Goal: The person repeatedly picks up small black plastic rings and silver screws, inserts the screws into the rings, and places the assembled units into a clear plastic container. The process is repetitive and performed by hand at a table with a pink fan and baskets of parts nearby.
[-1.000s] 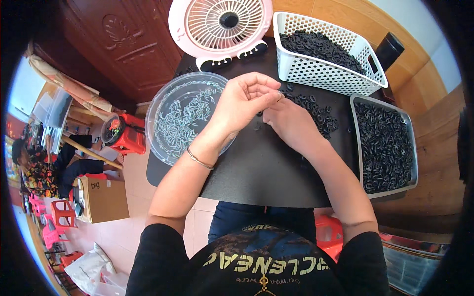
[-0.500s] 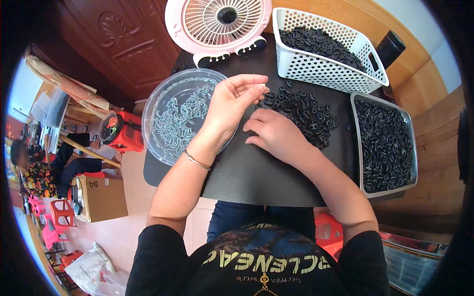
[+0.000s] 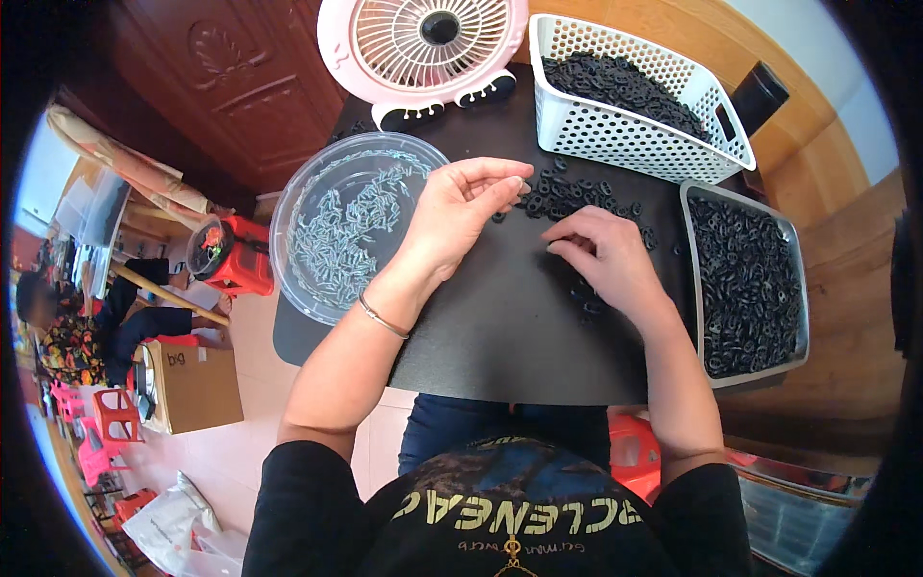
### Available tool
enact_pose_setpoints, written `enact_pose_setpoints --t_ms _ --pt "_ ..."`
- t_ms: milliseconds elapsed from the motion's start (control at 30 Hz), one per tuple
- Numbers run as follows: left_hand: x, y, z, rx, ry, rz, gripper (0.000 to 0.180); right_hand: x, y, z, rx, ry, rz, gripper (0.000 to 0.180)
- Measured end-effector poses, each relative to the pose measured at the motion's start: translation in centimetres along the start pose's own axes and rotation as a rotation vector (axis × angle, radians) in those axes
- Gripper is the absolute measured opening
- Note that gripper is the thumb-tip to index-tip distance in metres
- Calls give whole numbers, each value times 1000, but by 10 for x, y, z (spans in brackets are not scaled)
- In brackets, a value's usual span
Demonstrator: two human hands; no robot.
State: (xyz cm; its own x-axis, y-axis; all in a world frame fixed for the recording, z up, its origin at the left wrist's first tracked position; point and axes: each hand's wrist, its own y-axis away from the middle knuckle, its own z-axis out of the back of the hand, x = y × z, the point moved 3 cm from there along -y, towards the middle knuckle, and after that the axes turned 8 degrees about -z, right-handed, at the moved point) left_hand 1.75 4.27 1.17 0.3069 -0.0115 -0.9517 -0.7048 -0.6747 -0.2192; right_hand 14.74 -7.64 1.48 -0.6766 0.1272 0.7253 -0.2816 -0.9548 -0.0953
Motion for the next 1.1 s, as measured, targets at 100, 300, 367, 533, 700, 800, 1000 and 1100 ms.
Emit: enact_pose_setpoints --t_ms 100,300,367,533,700,800,1000,1100 --pt "1 -2 -2 10 -12 15 19 -4 2 2 56 28 37 10" --pt "2 -1 -3 -6 -13 42 20 -4 -6 1 -159 240 70 7" --pt "4 -1 -4 -1 -8 45 21 -4 -6 -1 -151 328 78 7" --pt "5 -1 -4 35 18 27 21 -2 -9 -9 -127 564 83 10" --pt "5 1 -6 30 11 50 20 5 -9 -15 -96 702 80 15" --pt "6 2 -10 42 53 51 20 10 -7 -14 -61 655 39 16" --pt "6 6 -13 72 23 79 21 5 1 -16 -57 532 77 15" --pt "5 6 -16 82 12 88 20 3 4 -13 -54 491 108 12"
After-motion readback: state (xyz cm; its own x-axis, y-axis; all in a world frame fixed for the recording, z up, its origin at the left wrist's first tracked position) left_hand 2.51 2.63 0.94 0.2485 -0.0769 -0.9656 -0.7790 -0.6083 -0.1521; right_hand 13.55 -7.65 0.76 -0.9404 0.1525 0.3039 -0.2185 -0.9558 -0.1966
